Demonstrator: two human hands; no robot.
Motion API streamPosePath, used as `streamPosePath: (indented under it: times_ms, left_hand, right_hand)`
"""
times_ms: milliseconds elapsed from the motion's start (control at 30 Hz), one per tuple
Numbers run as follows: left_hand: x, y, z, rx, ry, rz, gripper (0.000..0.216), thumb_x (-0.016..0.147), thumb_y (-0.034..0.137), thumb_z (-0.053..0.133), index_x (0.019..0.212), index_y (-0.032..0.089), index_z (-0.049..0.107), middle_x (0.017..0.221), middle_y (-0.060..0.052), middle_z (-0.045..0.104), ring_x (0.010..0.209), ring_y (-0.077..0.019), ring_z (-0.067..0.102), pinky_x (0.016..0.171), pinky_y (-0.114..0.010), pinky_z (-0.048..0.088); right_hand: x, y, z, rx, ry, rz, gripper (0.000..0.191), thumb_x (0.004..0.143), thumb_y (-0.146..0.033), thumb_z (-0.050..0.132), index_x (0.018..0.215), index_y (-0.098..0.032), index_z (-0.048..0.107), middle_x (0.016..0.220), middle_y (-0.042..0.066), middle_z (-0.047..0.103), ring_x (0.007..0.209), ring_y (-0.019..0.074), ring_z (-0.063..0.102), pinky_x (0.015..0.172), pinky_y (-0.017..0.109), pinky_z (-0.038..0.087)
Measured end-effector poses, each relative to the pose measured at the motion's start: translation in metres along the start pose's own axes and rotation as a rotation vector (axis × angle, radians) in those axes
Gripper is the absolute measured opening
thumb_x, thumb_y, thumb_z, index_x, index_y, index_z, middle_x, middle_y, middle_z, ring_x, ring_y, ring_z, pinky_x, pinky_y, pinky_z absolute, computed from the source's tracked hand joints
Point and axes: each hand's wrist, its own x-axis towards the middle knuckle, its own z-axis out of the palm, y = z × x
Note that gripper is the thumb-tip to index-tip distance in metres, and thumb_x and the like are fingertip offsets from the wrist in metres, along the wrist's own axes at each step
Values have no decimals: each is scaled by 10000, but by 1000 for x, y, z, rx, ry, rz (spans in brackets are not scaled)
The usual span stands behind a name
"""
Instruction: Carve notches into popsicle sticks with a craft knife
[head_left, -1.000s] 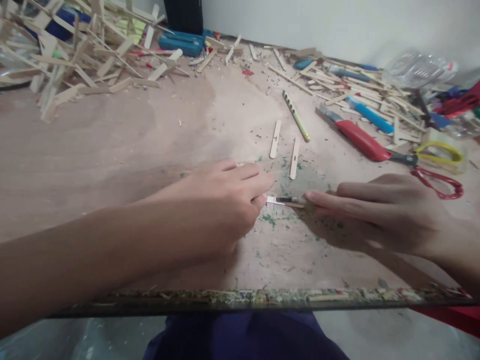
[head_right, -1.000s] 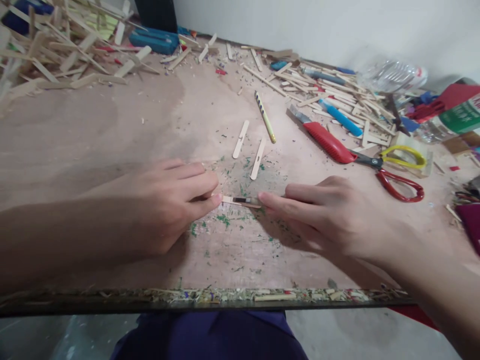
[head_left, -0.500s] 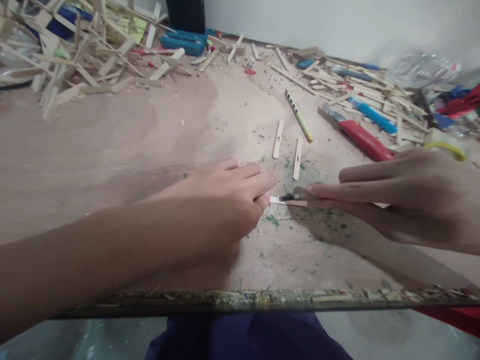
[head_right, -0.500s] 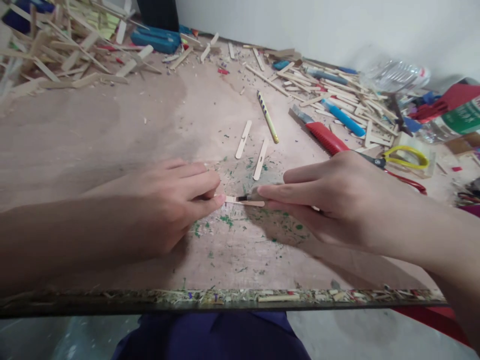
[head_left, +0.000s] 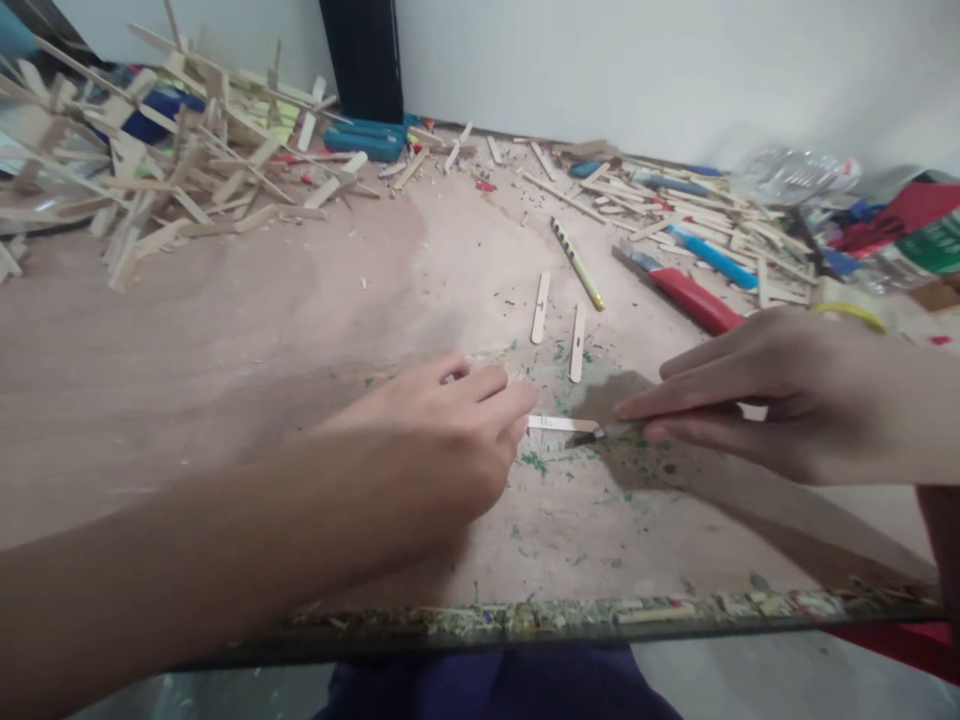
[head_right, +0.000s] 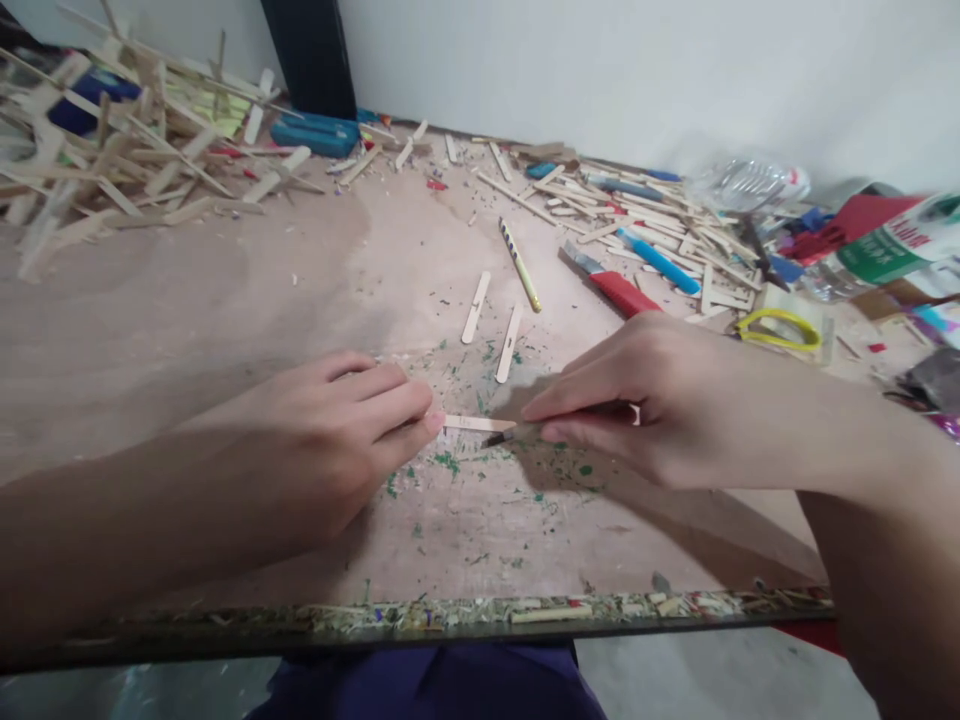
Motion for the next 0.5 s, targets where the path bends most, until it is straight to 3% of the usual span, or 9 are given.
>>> streamPosePath:
  times_ms: [100,333,500]
  left_hand:
    - [-1,-4,1,-23,6,5,306,1086,40,625,1183,116,904,1080,-91,798,1009,-311,713,915,-482,523]
    - [-2,-8,3,-89,31,0,323,1057,63,624,1248,125,877,1149,-88,851,1058,-310,740,972,-474,525]
    - [-2,-1,-1,-246,43,-1,279,1125,162,633,1292,144,856,1305,-142,855,1197,-332,753,1065,-493,564]
  right_hand:
    - [-2,6,4,91,-1,64,318,1268,-267,699,1503,-275,912,1330,35,961,1044,138,938,790,184,684]
    - [-3,17,15,153,110,129,312,1278,-368,698,1397,-241,957,1126,29,969,754,94,851,628,170,604]
    - [8,13,34,112,231,141,386,1268,-473,695,1330,-205,966,1124,62,967,859,146,891,708,223,626]
